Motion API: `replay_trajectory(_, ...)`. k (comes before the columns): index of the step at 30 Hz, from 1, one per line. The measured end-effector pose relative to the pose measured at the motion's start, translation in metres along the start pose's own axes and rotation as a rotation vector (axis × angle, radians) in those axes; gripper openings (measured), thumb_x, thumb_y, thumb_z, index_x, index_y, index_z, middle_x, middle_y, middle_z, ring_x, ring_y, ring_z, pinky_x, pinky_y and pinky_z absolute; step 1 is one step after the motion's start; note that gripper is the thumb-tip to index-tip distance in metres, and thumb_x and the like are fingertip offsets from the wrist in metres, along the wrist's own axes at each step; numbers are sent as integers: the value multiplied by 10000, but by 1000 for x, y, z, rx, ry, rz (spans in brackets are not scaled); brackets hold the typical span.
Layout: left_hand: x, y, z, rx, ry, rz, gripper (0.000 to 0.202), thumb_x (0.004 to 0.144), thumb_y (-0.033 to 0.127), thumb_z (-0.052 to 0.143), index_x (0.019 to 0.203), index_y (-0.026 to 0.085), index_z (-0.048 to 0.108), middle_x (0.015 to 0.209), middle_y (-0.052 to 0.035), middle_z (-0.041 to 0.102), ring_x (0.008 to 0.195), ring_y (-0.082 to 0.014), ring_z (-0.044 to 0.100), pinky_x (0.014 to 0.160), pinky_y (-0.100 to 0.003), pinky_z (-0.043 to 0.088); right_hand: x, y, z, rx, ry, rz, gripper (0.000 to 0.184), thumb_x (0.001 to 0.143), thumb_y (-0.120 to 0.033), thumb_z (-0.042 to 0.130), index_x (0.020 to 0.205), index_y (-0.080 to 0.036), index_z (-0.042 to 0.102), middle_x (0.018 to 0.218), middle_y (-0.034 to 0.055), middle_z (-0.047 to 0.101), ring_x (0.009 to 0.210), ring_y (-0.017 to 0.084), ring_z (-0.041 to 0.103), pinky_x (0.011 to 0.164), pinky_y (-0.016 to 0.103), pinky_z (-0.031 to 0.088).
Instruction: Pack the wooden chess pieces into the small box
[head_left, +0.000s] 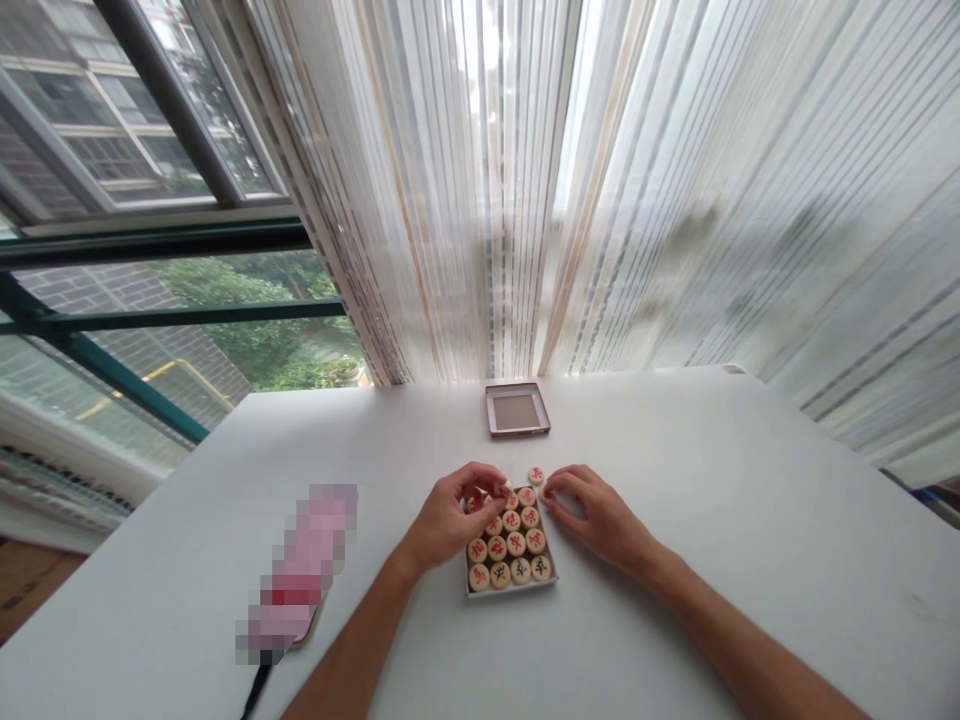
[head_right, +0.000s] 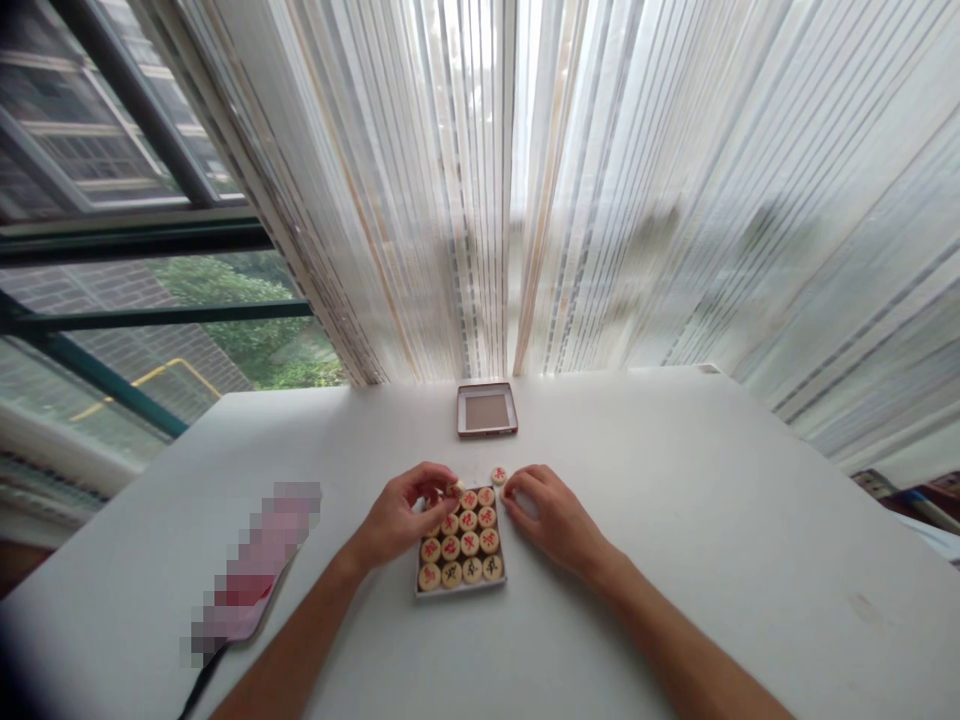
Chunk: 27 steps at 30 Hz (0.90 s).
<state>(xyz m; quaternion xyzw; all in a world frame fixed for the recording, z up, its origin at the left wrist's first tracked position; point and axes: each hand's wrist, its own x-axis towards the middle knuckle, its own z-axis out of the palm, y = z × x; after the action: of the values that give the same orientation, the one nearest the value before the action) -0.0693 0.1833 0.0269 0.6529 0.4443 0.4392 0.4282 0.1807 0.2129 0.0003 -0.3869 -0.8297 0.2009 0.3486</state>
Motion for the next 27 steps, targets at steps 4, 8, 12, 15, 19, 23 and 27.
replay_trajectory(4, -2, 3, 6, -74, -19, -30, 241, 843, 305, 725, 1036, 165, 683, 983, -68, 735, 879, -181, 691, 801, -279, 562, -2, -9, -4, 58, 136, -67, 156, 938, -235, 594, 1083, -230, 652, 1043, 89, 669, 977, 225, 656, 860, 369, 568)
replay_trajectory(8, -5, 9, 15, -137, -118, -90, 338, 823, 335, 749, 1108, 158, 712, 1045, -94, 757, 946, -232, 715, 874, -354, 584, -8, -24, 0, 147, 169, -223, 259, 903, -198, 652, 1158, -239, 636, 1071, 86, 674, 1004, 217, 667, 878, 359, 581)
replay_trajectory(12, -6, 12, 20, -191, -179, -118, 384, 816, 349, 755, 1137, 141, 717, 1060, -110, 761, 998, -266, 717, 912, -395, 584, -11, -34, 7, 232, 135, -258, 278, 902, -169, 652, 1172, -235, 640, 1109, 90, 672, 1023, 201, 677, 899, 341, 586)
replay_trajectory(15, -6, 10, 20, -201, -151, -116, 354, 794, 346, 778, 1075, 136, 731, 1041, -108, 765, 962, -257, 728, 880, -377, 594, -10, -36, 9, 275, 116, -240, 254, 916, -148, 631, 1157, -227, 646, 1118, 95, 680, 1038, 196, 678, 909, 336, 583)
replay_trajectory(19, -7, 6, 19, -159, -134, -107, 303, 768, 327, 807, 988, 136, 723, 951, -90, 773, 855, -217, 733, 775, -311, 595, -10, -36, 7, 293, 85, -259, 285, 935, -142, 604, 1203, -236, 639, 1147, 96, 694, 1062, 196, 678, 941, 352, 572)
replay_trajectory(23, -8, 10, 16, -47, -152, -84, 311, 777, 359, 794, 988, 144, 714, 903, -71, 759, 760, -183, 703, 680, -267, 562, -11, -39, 7, 275, 72, -283, 337, 941, -137, 594, 1254, -256, 632, 1158, 90, 696, 1073, 197, 677, 945, 350, 571)
replay_trajectory(27, -5, 16, 5, 173, -150, 13, 266, 870, 385, 690, 1046, 188, 715, 1001, -74, 739, 891, -204, 684, 810, -304, 541, -11, -40, 5, 271, 86, -252, 327, 924, -126, 588, 1221, -248, 649, 1114, 93, 688, 1025, 198, 680, 903, 338, 581)
